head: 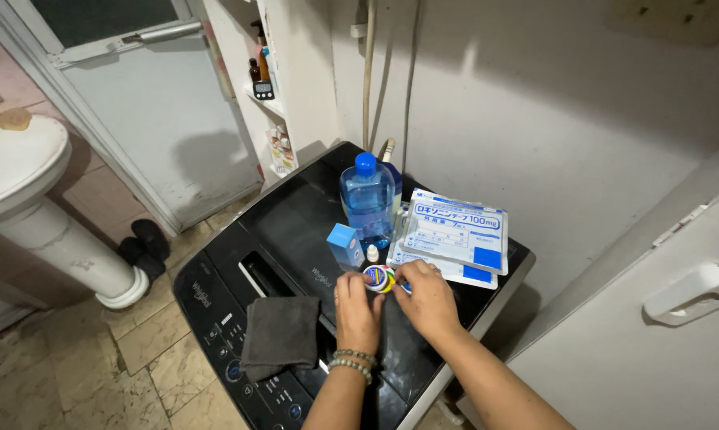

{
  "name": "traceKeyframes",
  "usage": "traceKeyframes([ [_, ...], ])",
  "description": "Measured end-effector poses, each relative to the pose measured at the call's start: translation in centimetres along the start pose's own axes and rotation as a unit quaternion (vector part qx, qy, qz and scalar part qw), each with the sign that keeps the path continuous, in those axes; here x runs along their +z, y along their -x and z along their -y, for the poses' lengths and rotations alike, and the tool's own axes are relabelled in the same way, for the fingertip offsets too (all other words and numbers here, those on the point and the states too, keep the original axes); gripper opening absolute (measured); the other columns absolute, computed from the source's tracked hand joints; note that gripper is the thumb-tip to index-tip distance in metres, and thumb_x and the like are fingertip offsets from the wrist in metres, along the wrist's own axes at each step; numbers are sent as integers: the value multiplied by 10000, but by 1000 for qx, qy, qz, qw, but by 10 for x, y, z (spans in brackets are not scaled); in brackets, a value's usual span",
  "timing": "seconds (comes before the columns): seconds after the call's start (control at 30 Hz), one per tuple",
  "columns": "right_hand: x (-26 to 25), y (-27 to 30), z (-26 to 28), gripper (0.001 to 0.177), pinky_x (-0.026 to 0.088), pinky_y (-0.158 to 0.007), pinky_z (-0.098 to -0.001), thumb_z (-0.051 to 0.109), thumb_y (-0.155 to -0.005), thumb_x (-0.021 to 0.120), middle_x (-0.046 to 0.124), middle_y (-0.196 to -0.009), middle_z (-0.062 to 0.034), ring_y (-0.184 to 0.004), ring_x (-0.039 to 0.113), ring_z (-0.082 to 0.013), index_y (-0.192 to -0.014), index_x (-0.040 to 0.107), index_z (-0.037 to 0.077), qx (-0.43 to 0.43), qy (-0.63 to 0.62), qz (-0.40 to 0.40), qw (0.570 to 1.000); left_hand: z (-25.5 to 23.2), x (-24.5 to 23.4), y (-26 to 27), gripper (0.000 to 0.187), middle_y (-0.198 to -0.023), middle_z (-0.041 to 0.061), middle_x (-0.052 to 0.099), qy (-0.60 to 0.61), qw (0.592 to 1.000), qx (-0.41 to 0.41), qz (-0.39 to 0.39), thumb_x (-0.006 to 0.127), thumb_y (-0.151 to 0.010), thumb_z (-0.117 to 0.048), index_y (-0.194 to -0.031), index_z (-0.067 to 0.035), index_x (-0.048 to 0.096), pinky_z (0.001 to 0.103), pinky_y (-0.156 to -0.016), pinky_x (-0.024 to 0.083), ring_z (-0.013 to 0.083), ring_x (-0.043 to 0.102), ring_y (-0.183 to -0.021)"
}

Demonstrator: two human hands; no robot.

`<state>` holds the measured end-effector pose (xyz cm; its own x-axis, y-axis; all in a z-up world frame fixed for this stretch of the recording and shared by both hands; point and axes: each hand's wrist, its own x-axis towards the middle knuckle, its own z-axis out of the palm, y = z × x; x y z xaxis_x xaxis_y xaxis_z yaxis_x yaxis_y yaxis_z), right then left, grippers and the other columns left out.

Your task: Organize medicine and toiletries from a wall shelf onto a washing machine, wipe the shelf clean, and then put the items back into a container.

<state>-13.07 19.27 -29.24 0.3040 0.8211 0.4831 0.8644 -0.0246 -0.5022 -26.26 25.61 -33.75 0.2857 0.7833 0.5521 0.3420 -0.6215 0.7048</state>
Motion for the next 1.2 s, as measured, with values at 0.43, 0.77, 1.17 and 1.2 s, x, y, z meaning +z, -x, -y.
traceKeyframes([
  [0.43, -166, -6, 5, 178, 542, -750, -344, 122, -848, 733, 689, -982, -86, -828, 654, -232, -1014, 688, 76, 4, -52, -250, 967, -179, 3, -54, 330, -1315, 168, 574, 45, 966, 248, -57, 755, -832, -64, -1134, -69, 622, 504, -1050, 446, 396, 538, -1245],
  [0.77, -416, 18, 1, 225, 508, -802, -281, 72, -955, 726, 673, -1081, -57, -902, 604, -143, -1167, 659, 39, -13, 71, -456, 887, -398, 47, -91, 444, -1424, 204, 538, 290, 869, 401, 17, 676, -877, 12, -1300, -61, 562, 464, -1054, 500, 412, 560, -1281],
  [1.17, -533, 4, -50, 436, 542, -883, -426, 127, -843, 702, 689, -1204, -171, -1022, 693, -299, -1270, 636, 72, 182, 172, -393, 885, -539, 153, -163, 448, -1296, 159, 575, 62, 897, 438, -27, 585, -861, -77, -1307, -113, 614, 457, -793, 558, 365, 618, -1090],
  [1.2, -534, 2, -56, 444, 551, -900, -414, 112, -823, 701, 695, -1208, -184, -1023, 709, -306, -1259, 642, 54, 149, 190, -380, 893, -541, 164, -167, 332, -1226, 127, 609, 74, 894, 438, -54, 583, -923, -94, -1243, -129, 662, 441, -789, 566, 344, 625, -1135],
])
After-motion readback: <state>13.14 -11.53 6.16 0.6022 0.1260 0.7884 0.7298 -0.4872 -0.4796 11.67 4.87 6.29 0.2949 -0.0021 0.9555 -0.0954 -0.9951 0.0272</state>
